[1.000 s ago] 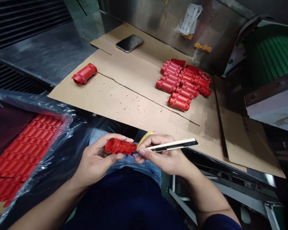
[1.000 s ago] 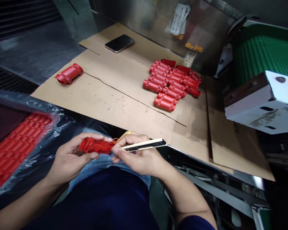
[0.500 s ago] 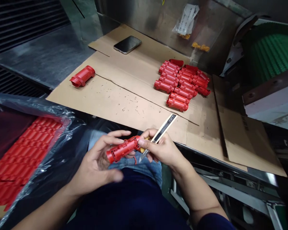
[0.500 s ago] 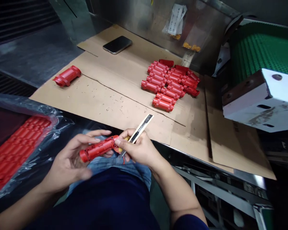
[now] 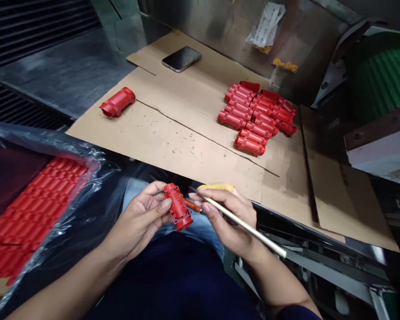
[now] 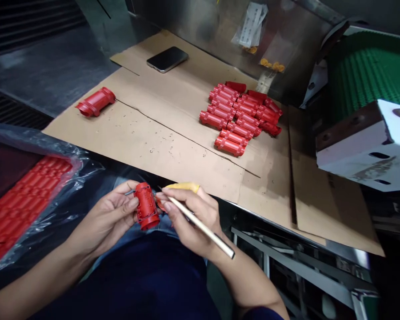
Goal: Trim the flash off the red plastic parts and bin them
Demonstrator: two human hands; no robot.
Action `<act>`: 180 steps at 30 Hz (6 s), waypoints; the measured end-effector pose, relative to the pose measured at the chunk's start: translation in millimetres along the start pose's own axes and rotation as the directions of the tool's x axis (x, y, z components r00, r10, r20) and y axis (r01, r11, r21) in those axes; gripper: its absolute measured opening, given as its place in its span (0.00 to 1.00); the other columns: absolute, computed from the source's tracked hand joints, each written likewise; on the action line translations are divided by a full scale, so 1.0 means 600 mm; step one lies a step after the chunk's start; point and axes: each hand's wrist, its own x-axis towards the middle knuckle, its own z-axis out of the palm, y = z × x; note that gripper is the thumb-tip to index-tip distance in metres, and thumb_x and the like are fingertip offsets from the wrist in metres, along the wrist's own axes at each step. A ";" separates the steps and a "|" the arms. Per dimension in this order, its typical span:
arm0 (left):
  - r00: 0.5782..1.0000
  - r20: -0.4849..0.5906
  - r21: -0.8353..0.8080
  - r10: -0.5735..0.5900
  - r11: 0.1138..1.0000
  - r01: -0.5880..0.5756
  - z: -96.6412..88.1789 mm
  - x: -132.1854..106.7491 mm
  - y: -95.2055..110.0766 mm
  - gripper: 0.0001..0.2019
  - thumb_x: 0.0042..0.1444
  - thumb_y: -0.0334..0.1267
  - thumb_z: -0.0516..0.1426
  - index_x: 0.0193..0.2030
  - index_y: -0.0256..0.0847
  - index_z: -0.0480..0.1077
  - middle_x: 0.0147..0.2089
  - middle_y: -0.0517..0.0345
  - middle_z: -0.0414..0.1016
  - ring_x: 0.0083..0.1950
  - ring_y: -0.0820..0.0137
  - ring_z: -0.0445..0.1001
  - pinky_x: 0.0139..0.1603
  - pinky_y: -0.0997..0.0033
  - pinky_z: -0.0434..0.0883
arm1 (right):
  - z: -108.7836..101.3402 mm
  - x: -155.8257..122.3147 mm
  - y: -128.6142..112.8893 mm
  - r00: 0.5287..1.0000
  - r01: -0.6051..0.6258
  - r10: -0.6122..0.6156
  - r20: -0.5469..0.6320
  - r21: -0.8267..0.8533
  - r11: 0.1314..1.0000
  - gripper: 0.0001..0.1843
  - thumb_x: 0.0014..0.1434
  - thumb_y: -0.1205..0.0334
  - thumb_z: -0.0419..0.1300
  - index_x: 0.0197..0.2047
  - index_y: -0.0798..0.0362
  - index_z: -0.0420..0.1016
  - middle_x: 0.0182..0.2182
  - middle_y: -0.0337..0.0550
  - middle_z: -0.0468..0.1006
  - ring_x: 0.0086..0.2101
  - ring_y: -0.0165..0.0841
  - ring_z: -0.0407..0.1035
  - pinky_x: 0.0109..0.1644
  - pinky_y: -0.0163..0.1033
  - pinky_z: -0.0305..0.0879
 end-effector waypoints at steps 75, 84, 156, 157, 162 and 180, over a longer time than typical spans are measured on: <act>0.967 0.146 0.211 0.208 0.949 -0.236 -0.032 -0.011 -0.032 0.07 0.71 0.36 0.65 0.53 0.47 0.75 0.45 0.58 0.80 0.45 0.71 0.80 0.49 0.73 0.79 | 0.029 -0.037 0.019 0.990 0.137 -0.139 0.015 0.101 0.985 0.19 0.70 0.71 0.69 0.62 0.46 0.82 0.52 0.47 0.88 0.51 0.40 0.83 0.55 0.47 0.82; 0.936 0.044 0.361 0.350 0.868 -0.342 -0.013 -0.012 -0.032 0.08 0.67 0.33 0.69 0.50 0.45 0.76 0.44 0.58 0.83 0.45 0.71 0.84 0.48 0.76 0.80 | 0.050 -0.036 0.016 0.994 0.092 -0.096 0.057 0.070 0.993 0.12 0.76 0.61 0.63 0.61 0.49 0.76 0.55 0.53 0.84 0.55 0.43 0.80 0.59 0.53 0.82; 0.992 0.051 0.121 0.118 0.985 -0.123 -0.016 -0.010 -0.012 0.12 0.67 0.39 0.69 0.56 0.45 0.80 0.42 0.55 0.79 0.40 0.69 0.82 0.41 0.76 0.80 | 0.025 -0.010 0.028 0.978 -0.206 0.200 0.051 0.268 0.941 0.08 0.72 0.55 0.69 0.48 0.48 0.88 0.44 0.46 0.89 0.39 0.35 0.85 0.43 0.39 0.84; 0.992 0.054 0.127 0.116 0.984 -0.122 -0.016 -0.010 -0.013 0.12 0.67 0.39 0.69 0.56 0.45 0.80 0.42 0.55 0.80 0.40 0.69 0.82 0.42 0.75 0.80 | 0.024 -0.009 0.028 0.974 -0.227 0.219 0.060 0.274 0.934 0.09 0.72 0.54 0.69 0.48 0.49 0.88 0.43 0.46 0.89 0.39 0.35 0.85 0.42 0.39 0.83; 0.989 0.095 0.177 0.113 0.976 -0.128 -0.024 -0.009 -0.019 0.11 0.69 0.40 0.67 0.56 0.45 0.79 0.44 0.53 0.82 0.41 0.67 0.82 0.44 0.72 0.80 | 0.014 -0.003 0.031 0.948 -0.315 0.288 0.138 0.266 0.911 0.11 0.72 0.52 0.70 0.47 0.51 0.87 0.37 0.44 0.88 0.34 0.33 0.82 0.36 0.37 0.79; 0.976 0.113 0.233 0.187 0.950 -0.210 -0.031 -0.004 -0.015 0.11 0.70 0.38 0.66 0.58 0.48 0.79 0.44 0.57 0.78 0.41 0.72 0.76 0.45 0.77 0.78 | 0.010 -0.006 0.002 0.946 0.310 -0.298 0.131 -0.080 0.947 0.14 0.70 0.74 0.65 0.57 0.58 0.81 0.47 0.57 0.87 0.46 0.41 0.82 0.50 0.48 0.85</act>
